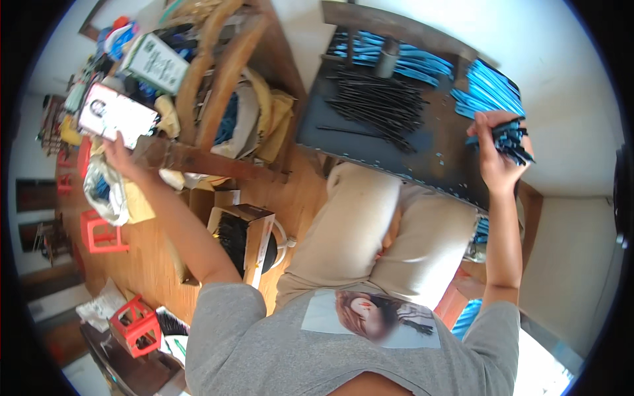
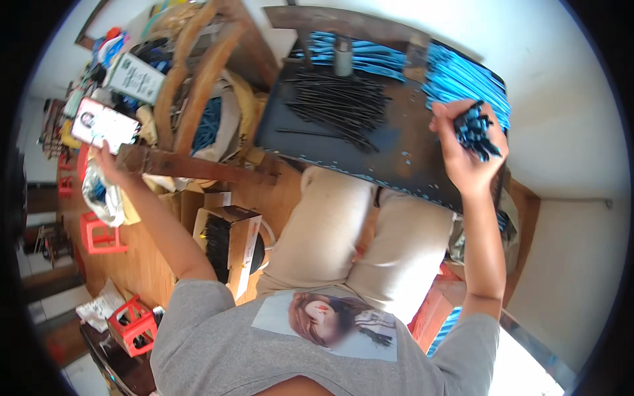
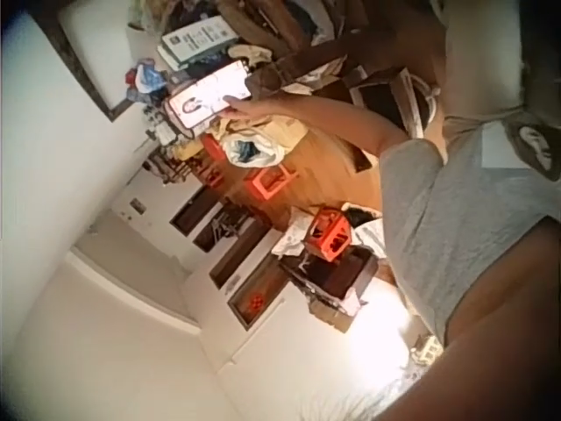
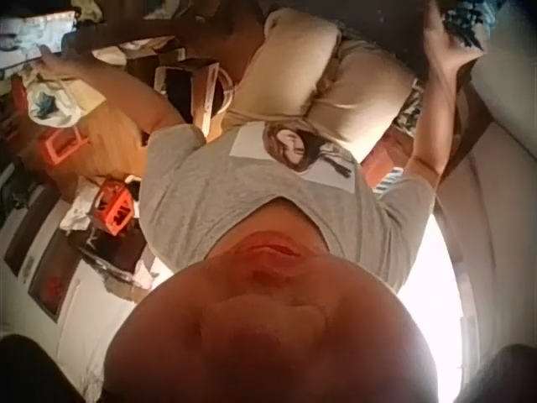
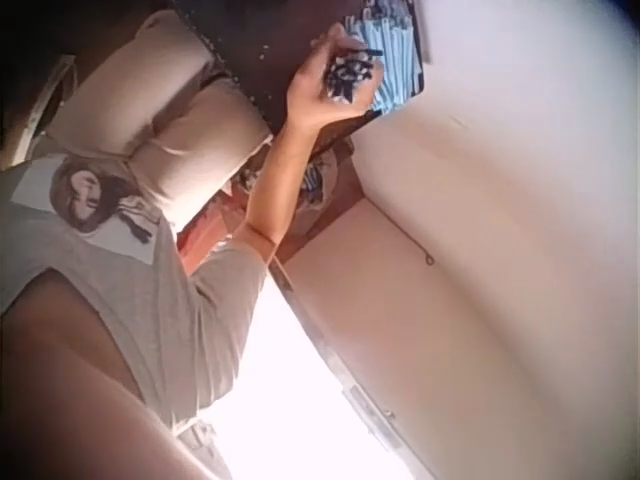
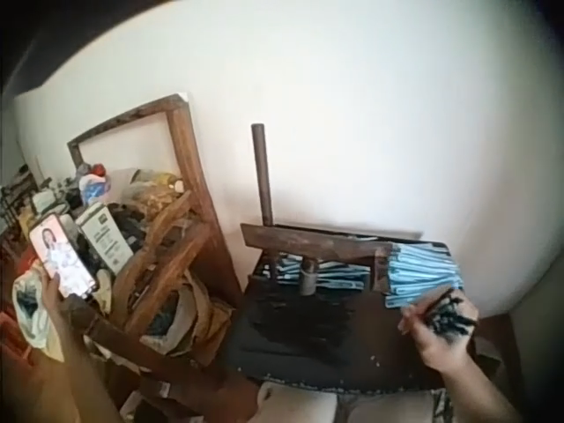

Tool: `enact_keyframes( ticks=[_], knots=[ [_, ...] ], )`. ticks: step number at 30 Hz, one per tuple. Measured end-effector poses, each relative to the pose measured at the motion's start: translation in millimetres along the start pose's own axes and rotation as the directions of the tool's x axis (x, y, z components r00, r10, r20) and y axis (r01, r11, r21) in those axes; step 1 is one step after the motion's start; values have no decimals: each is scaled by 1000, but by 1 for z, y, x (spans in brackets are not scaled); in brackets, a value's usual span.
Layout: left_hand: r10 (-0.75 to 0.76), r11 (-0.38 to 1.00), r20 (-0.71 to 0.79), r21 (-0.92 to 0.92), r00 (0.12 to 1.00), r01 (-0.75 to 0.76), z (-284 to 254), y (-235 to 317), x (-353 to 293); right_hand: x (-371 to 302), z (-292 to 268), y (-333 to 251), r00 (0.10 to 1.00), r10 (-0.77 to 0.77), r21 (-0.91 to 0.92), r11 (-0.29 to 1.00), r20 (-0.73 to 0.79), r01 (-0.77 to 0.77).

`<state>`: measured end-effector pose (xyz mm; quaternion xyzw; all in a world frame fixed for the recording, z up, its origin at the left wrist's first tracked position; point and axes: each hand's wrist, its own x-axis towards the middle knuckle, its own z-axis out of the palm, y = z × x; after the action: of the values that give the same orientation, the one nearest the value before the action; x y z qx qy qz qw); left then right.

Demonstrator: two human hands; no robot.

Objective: Assembling small black components onto blue plastic tubes at a production workstation.

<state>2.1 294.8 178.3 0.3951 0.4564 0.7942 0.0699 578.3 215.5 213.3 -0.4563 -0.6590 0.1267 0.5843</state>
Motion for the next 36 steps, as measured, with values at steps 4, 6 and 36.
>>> enact_keyframes(
  ticks=[4, 6, 36],
  knots=[
    [116, 973, -187, 220, 976, -73, 0, 12, -8, 2, -10, 2, 991, 63, 94, 994, -121, -52],
    [263, 934, -292, 315, 919, -167, -9, 28, -15, 3, -18, 7, 986, 108, 151, 985, -125, -88],
    [109, 830, 992, -123, -59, -545, 197, 128, -217, 31, -51, 37, 839, 330, -801, 569, 432, 188]
  ],
)
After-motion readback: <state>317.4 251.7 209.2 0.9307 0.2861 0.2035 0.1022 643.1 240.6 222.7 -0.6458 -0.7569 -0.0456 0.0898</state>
